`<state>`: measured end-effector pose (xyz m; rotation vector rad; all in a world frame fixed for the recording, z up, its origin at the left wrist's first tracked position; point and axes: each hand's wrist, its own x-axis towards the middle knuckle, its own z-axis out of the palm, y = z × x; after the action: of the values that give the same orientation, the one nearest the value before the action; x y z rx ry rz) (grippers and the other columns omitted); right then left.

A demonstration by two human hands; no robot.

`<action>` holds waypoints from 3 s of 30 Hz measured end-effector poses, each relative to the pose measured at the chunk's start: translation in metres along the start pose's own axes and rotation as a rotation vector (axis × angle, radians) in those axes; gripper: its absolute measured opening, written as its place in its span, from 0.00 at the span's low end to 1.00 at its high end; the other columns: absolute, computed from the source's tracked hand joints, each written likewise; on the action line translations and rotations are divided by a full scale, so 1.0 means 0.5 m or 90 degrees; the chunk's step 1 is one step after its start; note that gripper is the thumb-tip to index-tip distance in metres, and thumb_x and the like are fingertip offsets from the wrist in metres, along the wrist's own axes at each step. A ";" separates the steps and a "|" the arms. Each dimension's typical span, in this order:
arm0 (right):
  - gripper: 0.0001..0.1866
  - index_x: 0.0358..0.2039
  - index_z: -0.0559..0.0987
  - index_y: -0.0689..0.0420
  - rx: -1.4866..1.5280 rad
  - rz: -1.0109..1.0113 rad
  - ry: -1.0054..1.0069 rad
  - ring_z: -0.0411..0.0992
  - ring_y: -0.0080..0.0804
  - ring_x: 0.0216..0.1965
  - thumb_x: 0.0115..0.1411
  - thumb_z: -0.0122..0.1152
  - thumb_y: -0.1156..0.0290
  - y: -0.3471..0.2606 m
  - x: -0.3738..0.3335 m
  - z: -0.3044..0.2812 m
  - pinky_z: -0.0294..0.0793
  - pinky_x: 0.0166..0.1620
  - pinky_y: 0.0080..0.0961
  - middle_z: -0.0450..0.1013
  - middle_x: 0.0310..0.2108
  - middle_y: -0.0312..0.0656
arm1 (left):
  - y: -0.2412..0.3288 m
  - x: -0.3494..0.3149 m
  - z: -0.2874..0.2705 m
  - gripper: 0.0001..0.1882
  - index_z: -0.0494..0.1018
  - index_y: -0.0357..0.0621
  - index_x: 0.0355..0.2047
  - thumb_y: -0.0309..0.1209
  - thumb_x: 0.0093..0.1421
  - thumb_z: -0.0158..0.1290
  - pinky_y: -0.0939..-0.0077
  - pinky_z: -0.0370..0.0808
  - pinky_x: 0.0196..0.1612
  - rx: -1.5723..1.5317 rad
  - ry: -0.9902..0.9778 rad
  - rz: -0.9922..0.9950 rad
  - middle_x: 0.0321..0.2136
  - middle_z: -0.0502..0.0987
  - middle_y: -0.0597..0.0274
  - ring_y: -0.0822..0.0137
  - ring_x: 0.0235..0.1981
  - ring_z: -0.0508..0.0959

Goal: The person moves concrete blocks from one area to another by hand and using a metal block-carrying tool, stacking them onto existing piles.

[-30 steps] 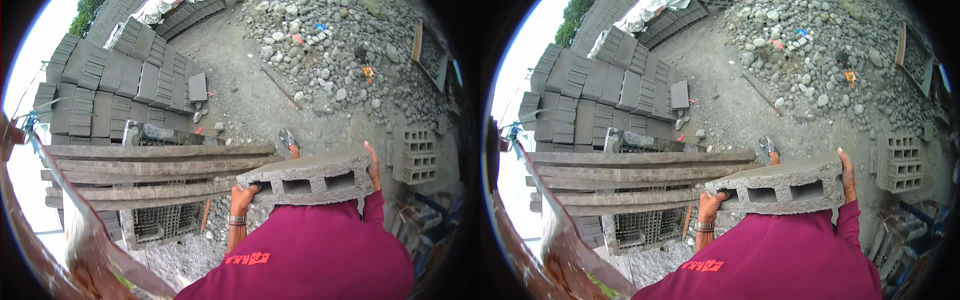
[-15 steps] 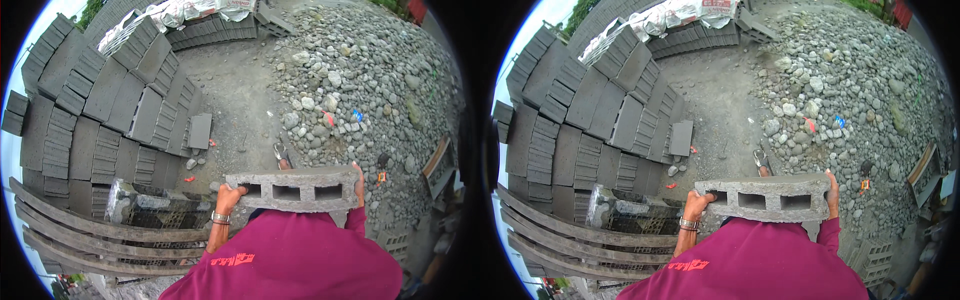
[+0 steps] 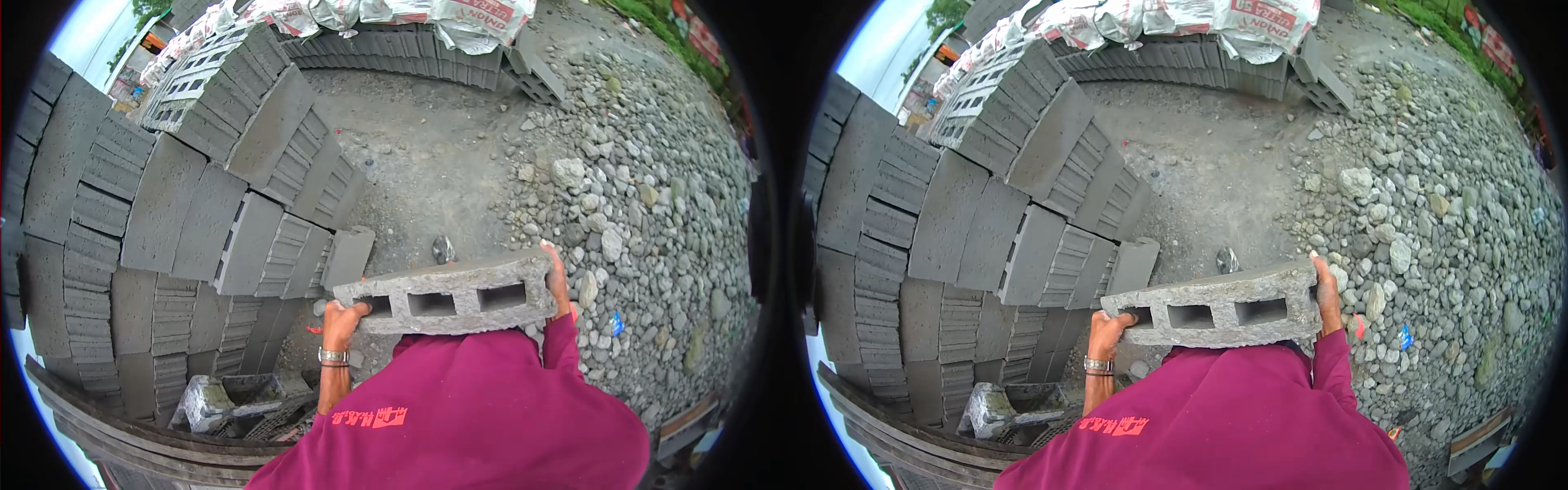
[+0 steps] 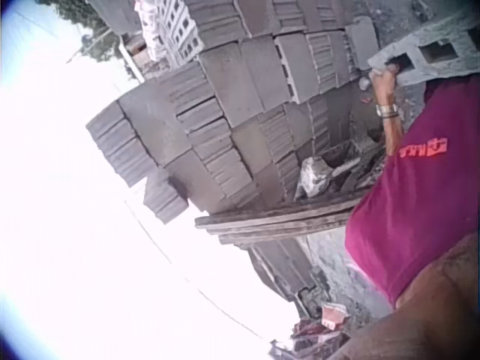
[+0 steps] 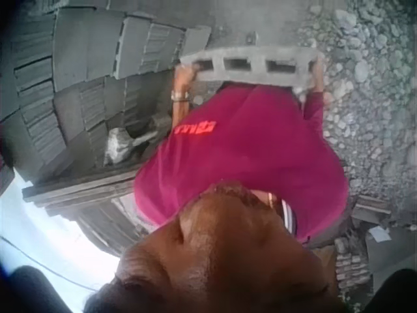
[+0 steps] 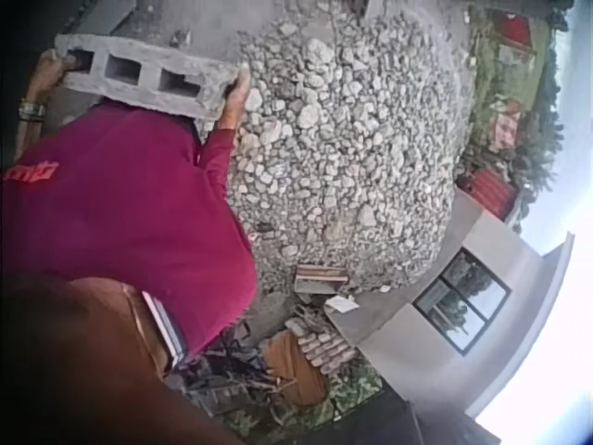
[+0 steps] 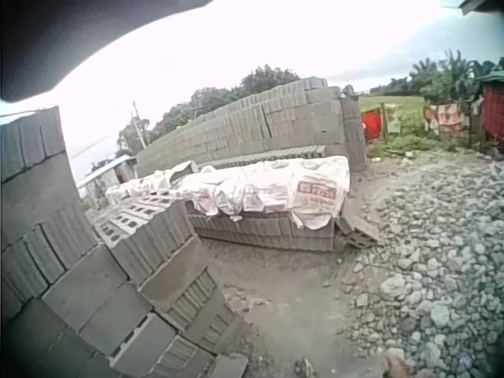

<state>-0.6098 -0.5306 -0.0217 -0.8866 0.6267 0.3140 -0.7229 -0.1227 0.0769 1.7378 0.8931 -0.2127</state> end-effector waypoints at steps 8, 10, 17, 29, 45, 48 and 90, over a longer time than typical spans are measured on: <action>0.19 0.31 0.78 0.57 -0.124 -0.053 0.012 0.76 0.31 0.29 0.61 0.57 0.52 -0.197 0.512 0.278 0.75 0.36 0.28 0.77 0.28 0.39 | 0.252 0.502 0.120 0.09 0.72 0.35 0.16 0.25 0.41 0.61 0.74 0.62 0.20 -0.168 0.029 0.030 0.16 0.71 0.70 0.76 0.18 0.67; 0.19 0.31 0.78 0.57 -0.102 -0.009 -0.003 0.76 0.31 0.29 0.61 0.56 0.52 -0.272 0.582 0.375 0.75 0.35 0.28 0.77 0.28 0.39 | 0.327 0.613 0.109 0.14 0.66 0.40 0.11 0.28 0.40 0.62 0.71 0.59 0.18 -0.015 0.027 -0.091 0.14 0.67 0.71 0.76 0.16 0.64; 0.19 0.33 0.78 0.56 -0.157 -0.073 -0.014 0.75 0.31 0.28 0.60 0.57 0.51 -0.478 0.964 0.686 0.75 0.35 0.28 0.77 0.29 0.39 | 0.552 0.984 0.163 0.08 0.72 0.36 0.16 0.27 0.40 0.61 0.73 0.66 0.23 -0.088 0.064 -0.051 0.18 0.72 0.68 0.74 0.19 0.69; 0.20 0.30 0.78 0.55 -0.341 0.132 -0.227 0.74 0.28 0.28 0.62 0.56 0.50 -0.591 1.680 1.369 0.75 0.36 0.27 0.76 0.27 0.37 | 0.938 1.468 0.133 0.17 0.65 0.39 0.13 0.31 0.38 0.64 0.69 0.56 0.18 -0.245 0.296 -0.176 0.14 0.63 0.71 0.73 0.15 0.60; 0.18 0.30 0.77 0.55 -0.567 0.191 -0.455 0.74 0.28 0.28 0.61 0.58 0.51 -0.249 2.179 2.347 0.73 0.36 0.27 0.75 0.26 0.36 | 1.121 2.014 -0.285 0.17 0.63 0.41 0.11 0.30 0.39 0.64 0.70 0.55 0.17 -0.391 0.573 -0.281 0.14 0.63 0.71 0.75 0.16 0.61; 0.24 0.42 0.77 0.61 -0.569 0.310 -0.536 0.74 0.29 0.34 0.61 0.57 0.50 -0.180 2.225 2.538 0.71 0.42 0.25 0.76 0.34 0.40 | 1.158 2.068 -0.379 0.17 0.63 0.42 0.11 0.29 0.39 0.64 0.71 0.55 0.18 -0.417 0.596 -0.300 0.14 0.62 0.72 0.75 0.16 0.61; 0.48 0.65 0.58 0.65 -0.677 0.911 -2.096 0.56 0.43 0.65 0.61 0.46 0.35 0.811 1.106 3.831 0.55 0.65 0.40 0.57 0.64 0.53 | 1.801 2.715 -1.187 0.09 0.76 0.38 0.28 0.32 0.56 0.58 0.76 0.71 0.34 -0.715 1.965 -0.621 0.27 0.76 0.67 0.76 0.27 0.74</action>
<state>0.3395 1.2431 0.2813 -0.3666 1.9454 -1.9818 0.6453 0.9330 0.2199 0.8677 -1.8908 -1.7733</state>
